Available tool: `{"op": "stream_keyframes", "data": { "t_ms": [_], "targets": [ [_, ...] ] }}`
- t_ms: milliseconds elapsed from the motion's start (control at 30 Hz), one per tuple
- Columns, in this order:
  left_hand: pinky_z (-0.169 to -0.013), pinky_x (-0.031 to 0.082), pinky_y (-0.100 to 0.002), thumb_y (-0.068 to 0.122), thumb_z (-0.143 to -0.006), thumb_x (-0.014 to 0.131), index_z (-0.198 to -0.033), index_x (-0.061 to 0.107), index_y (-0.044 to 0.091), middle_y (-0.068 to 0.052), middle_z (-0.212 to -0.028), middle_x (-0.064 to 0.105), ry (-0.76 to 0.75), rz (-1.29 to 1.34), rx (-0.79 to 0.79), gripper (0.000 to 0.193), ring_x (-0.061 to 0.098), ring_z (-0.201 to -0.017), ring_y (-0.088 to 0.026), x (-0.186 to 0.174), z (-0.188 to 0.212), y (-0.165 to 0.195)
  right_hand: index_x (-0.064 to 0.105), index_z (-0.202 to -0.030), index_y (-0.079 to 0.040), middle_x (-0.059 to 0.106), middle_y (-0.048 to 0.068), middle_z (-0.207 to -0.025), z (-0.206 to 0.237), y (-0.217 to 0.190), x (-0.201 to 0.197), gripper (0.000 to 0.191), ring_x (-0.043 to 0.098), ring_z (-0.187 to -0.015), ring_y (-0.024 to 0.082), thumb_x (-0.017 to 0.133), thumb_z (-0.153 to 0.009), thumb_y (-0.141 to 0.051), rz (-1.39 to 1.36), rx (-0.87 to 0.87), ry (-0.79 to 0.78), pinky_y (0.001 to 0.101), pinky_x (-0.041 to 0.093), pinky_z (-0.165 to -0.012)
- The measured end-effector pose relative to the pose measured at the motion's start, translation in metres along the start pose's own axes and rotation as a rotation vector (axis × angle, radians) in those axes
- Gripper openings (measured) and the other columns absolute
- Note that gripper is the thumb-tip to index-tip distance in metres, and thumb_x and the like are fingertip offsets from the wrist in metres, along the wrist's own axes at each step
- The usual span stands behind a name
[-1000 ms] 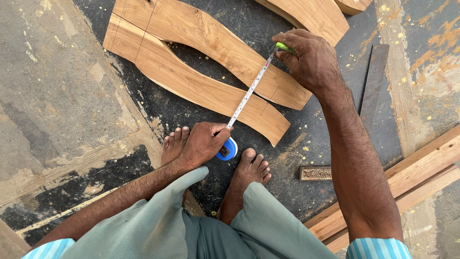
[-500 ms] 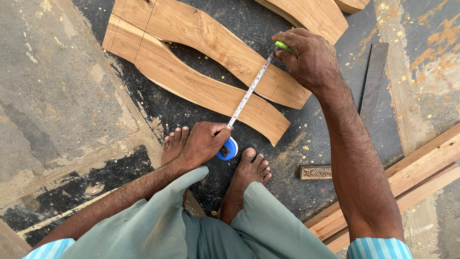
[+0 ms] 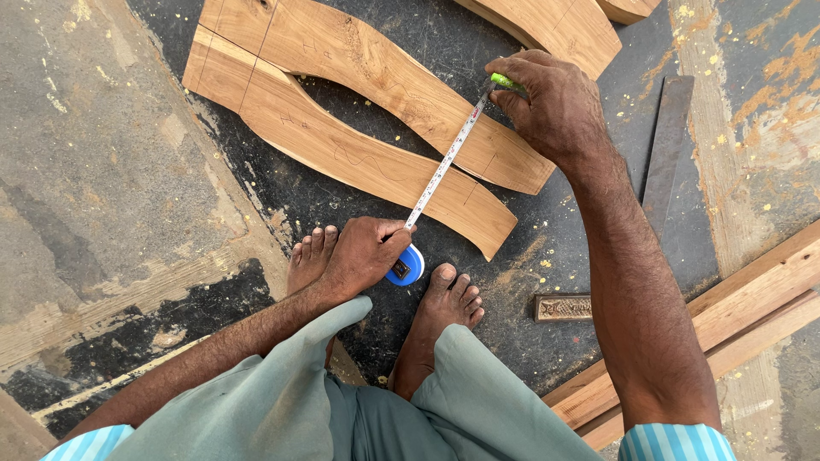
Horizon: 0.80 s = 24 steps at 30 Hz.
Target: The person kneels on the workshop floor measuring and marking curved wooden furniture parts. They use a tape measure to take measurements, a steel square as a straightedge, and a green pencil to draw marking lines across the boards, working on one piece at a time.
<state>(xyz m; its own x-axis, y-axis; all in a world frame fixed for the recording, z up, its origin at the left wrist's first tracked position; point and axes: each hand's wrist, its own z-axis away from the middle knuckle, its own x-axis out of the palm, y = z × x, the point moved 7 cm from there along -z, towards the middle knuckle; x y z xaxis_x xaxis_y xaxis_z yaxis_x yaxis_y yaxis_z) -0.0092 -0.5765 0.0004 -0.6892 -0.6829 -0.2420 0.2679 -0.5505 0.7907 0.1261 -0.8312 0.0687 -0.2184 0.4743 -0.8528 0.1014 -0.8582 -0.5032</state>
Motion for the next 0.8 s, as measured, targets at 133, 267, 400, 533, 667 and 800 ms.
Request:
{"op": "stream_keyframes", "data": {
  "t_ms": [133, 267, 400, 533, 667, 800],
  "targets": [
    [-0.045, 0.042, -0.032, 0.030, -0.102, 0.060, -0.070, 0.063, 0.005, -0.003, -0.051, 0.053, 0.016, -0.007, 0.032, 0.041, 0.048, -0.046, -0.008, -0.0012, 0.0004, 0.0003, 0.075, -0.129, -0.014, 0.072, 0.011, -0.128, -0.0004, 0.0007, 0.0022, 0.030, 0.072, -0.106, 0.026, 0.075, -0.101, -0.025, 0.007, 0.006, -0.006, 0.0436, 0.059, -0.088],
    [-0.045, 0.043, -0.033, 0.030, -0.101, 0.061, -0.070, 0.064, 0.005, -0.003, -0.051, 0.053, 0.011, -0.004, -0.001, 0.040, 0.048, -0.046, -0.009, -0.0007, -0.0003, -0.0023, 0.075, -0.129, -0.014, 0.072, 0.011, -0.128, -0.0006, 0.0005, 0.0028, 0.030, 0.072, -0.106, 0.025, 0.075, -0.100, -0.026, 0.002, 0.004, -0.006, 0.0432, 0.059, -0.089],
    [-0.046, 0.043, -0.033, 0.031, -0.102, 0.060, -0.071, 0.064, 0.005, -0.003, -0.052, 0.054, 0.016, -0.004, 0.023, 0.040, 0.048, -0.047, -0.009, -0.0016, -0.0001, 0.0008, 0.075, -0.129, -0.014, 0.072, 0.011, -0.128, -0.0007, 0.0000, 0.0024, 0.030, 0.072, -0.106, 0.026, 0.075, -0.101, -0.026, 0.013, 0.003, -0.006, 0.0436, 0.059, -0.088],
    [-0.046, 0.044, -0.032, 0.031, -0.102, 0.060, -0.072, 0.065, 0.005, -0.003, -0.052, 0.054, 0.007, 0.012, 0.005, 0.040, 0.049, -0.047, -0.009, -0.0024, 0.0004, 0.0008, 0.075, -0.129, -0.014, 0.072, 0.011, -0.128, -0.0008, -0.0003, 0.0014, 0.031, 0.072, -0.107, 0.026, 0.075, -0.101, -0.026, 0.015, 0.003, -0.005, 0.0439, 0.058, -0.089],
    [-0.046, 0.044, -0.033, 0.031, -0.101, 0.060, -0.073, 0.067, 0.006, -0.003, -0.051, 0.054, 0.005, 0.013, -0.002, 0.039, 0.049, -0.047, -0.008, -0.0024, 0.0003, 0.0004, 0.075, -0.129, -0.014, 0.072, 0.011, -0.129, -0.0012, 0.0003, 0.0015, 0.031, 0.072, -0.106, 0.026, 0.075, -0.101, -0.026, 0.004, 0.010, -0.012, 0.0439, 0.058, -0.090],
    [-0.046, 0.043, -0.033, 0.031, -0.101, 0.061, -0.072, 0.065, 0.004, -0.004, -0.052, 0.054, 0.029, -0.003, 0.033, 0.039, 0.048, -0.047, -0.010, -0.0028, 0.0003, 0.0023, 0.075, -0.129, -0.014, 0.072, 0.012, -0.128, -0.0004, -0.0016, 0.0013, 0.031, 0.072, -0.106, 0.027, 0.075, -0.101, -0.025, 0.016, -0.003, 0.000, 0.0444, 0.058, -0.089]
  ]
}}
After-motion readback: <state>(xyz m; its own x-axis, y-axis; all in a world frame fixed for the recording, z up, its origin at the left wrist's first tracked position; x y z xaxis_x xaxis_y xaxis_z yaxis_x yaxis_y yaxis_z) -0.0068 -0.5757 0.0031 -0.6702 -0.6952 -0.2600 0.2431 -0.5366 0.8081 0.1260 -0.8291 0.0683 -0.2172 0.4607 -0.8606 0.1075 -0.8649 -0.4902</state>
